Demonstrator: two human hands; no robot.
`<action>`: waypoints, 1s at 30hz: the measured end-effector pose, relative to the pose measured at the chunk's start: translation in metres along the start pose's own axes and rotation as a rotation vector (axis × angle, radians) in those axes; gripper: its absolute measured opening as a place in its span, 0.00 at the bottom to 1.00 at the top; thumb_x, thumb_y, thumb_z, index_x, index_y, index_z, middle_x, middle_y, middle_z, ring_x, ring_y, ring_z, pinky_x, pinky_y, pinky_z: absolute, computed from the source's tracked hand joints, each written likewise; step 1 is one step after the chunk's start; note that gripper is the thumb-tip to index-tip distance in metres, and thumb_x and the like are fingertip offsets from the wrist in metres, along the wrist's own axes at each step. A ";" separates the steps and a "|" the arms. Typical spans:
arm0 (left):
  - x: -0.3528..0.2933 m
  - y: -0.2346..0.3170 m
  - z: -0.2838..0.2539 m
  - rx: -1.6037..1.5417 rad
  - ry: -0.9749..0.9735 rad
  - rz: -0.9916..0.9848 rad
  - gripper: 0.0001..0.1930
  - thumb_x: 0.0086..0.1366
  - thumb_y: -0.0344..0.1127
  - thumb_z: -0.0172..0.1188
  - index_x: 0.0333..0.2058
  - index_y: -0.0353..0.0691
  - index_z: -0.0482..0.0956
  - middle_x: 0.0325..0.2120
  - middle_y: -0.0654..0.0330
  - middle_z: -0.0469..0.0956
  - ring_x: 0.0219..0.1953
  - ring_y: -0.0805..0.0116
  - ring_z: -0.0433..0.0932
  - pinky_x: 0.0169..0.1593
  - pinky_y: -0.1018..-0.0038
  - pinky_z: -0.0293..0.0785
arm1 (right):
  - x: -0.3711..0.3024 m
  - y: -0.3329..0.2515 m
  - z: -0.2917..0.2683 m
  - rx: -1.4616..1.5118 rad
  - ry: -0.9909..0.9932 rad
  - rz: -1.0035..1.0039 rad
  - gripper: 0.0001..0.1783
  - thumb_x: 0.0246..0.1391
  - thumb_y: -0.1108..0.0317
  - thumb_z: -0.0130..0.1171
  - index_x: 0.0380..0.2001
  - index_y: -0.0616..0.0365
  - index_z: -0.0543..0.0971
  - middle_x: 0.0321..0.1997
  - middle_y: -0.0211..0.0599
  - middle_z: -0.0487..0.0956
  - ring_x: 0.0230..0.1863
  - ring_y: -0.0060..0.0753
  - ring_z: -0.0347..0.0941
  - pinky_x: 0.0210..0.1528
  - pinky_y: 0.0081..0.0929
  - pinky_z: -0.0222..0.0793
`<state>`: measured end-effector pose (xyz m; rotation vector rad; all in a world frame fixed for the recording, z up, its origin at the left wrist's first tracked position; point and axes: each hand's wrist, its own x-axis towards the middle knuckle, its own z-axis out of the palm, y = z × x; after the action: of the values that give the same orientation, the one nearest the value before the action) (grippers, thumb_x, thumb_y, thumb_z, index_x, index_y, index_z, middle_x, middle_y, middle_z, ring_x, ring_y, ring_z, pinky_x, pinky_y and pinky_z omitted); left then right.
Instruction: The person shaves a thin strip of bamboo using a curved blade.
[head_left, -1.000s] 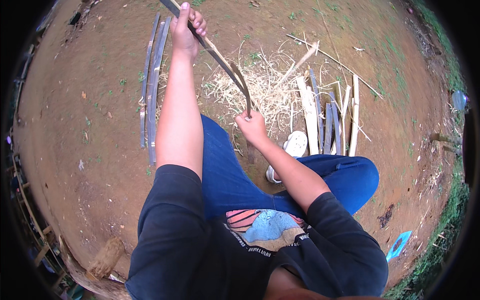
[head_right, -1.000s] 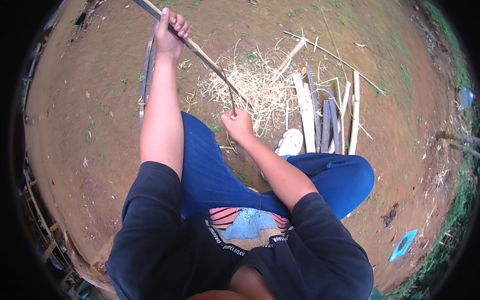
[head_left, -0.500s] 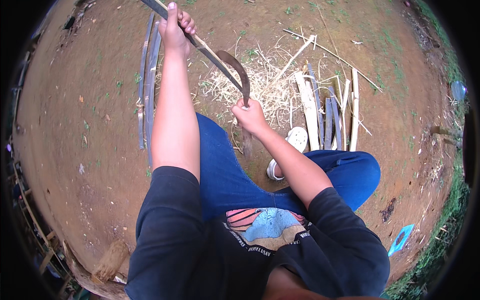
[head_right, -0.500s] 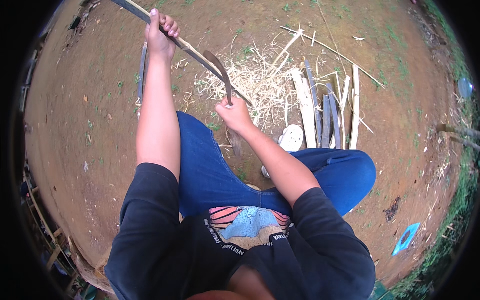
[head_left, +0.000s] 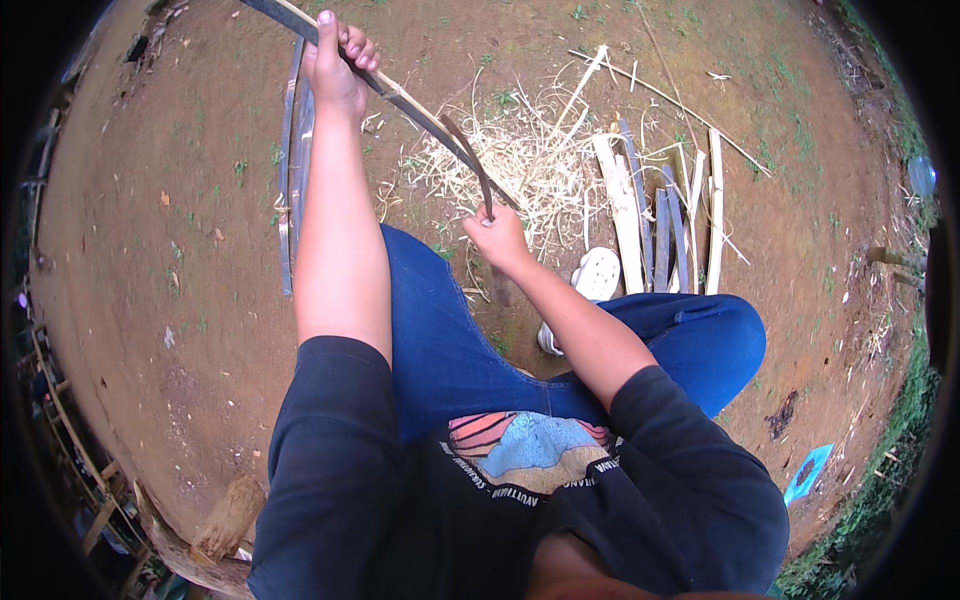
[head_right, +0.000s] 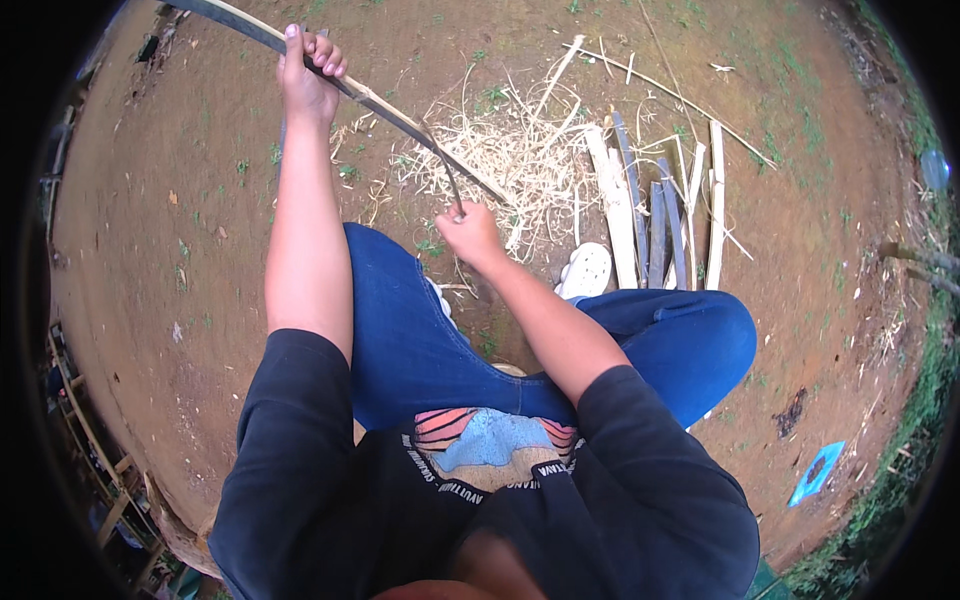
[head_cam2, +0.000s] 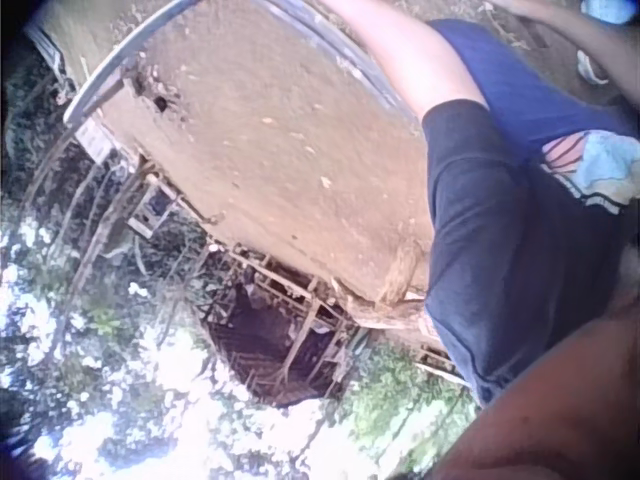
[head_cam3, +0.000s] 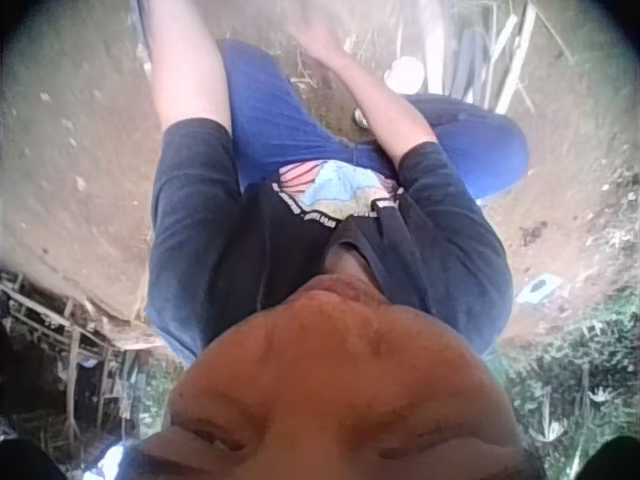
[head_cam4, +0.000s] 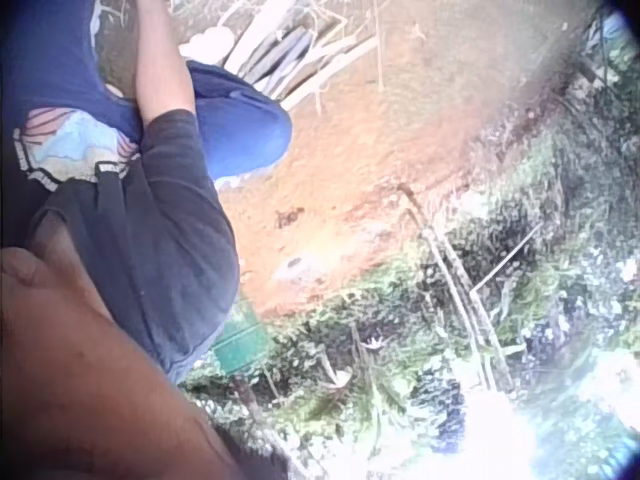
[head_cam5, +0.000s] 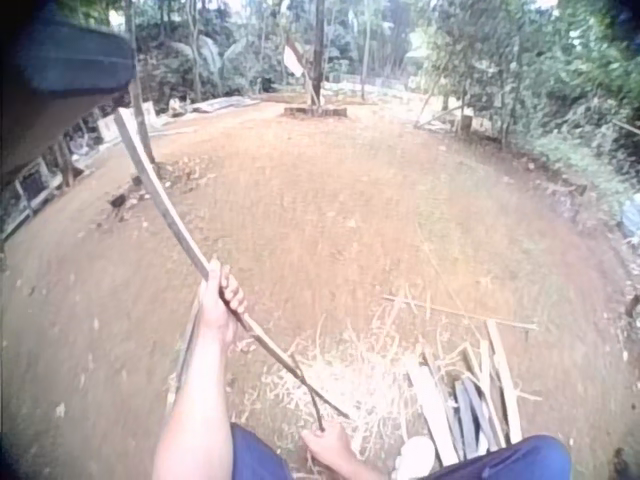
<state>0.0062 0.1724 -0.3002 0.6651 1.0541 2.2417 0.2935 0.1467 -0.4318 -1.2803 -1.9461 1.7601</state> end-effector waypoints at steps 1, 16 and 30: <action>0.000 0.000 0.005 -0.003 -0.016 0.004 0.20 0.72 0.53 0.50 0.26 0.47 0.61 0.17 0.68 0.59 0.18 0.76 0.59 0.25 0.76 0.60 | -0.004 0.024 -0.009 -0.064 -0.011 0.107 0.15 0.48 0.63 0.61 0.14 0.54 0.69 0.16 0.31 0.73 0.18 0.24 0.68 0.23 0.30 0.65; 0.005 -0.008 0.021 -0.055 -0.121 -0.028 0.20 0.71 0.53 0.52 0.26 0.47 0.61 0.17 0.67 0.60 0.19 0.74 0.61 0.25 0.76 0.61 | -0.010 0.084 -0.037 -0.195 0.036 0.318 0.13 0.45 0.63 0.62 0.17 0.60 0.74 0.15 0.34 0.74 0.17 0.28 0.68 0.23 0.33 0.66; 0.009 -0.005 0.025 -0.051 -0.149 -0.038 0.21 0.70 0.55 0.51 0.24 0.50 0.60 0.13 0.69 0.59 0.13 0.76 0.60 0.17 0.79 0.59 | -0.004 0.099 -0.042 -0.295 0.098 0.207 0.14 0.47 0.63 0.62 0.15 0.58 0.71 0.13 0.34 0.72 0.15 0.30 0.69 0.23 0.32 0.68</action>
<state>0.0170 0.1941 -0.2886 0.7716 0.9262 2.1427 0.3681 0.1632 -0.5074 -1.6859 -2.1423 1.4981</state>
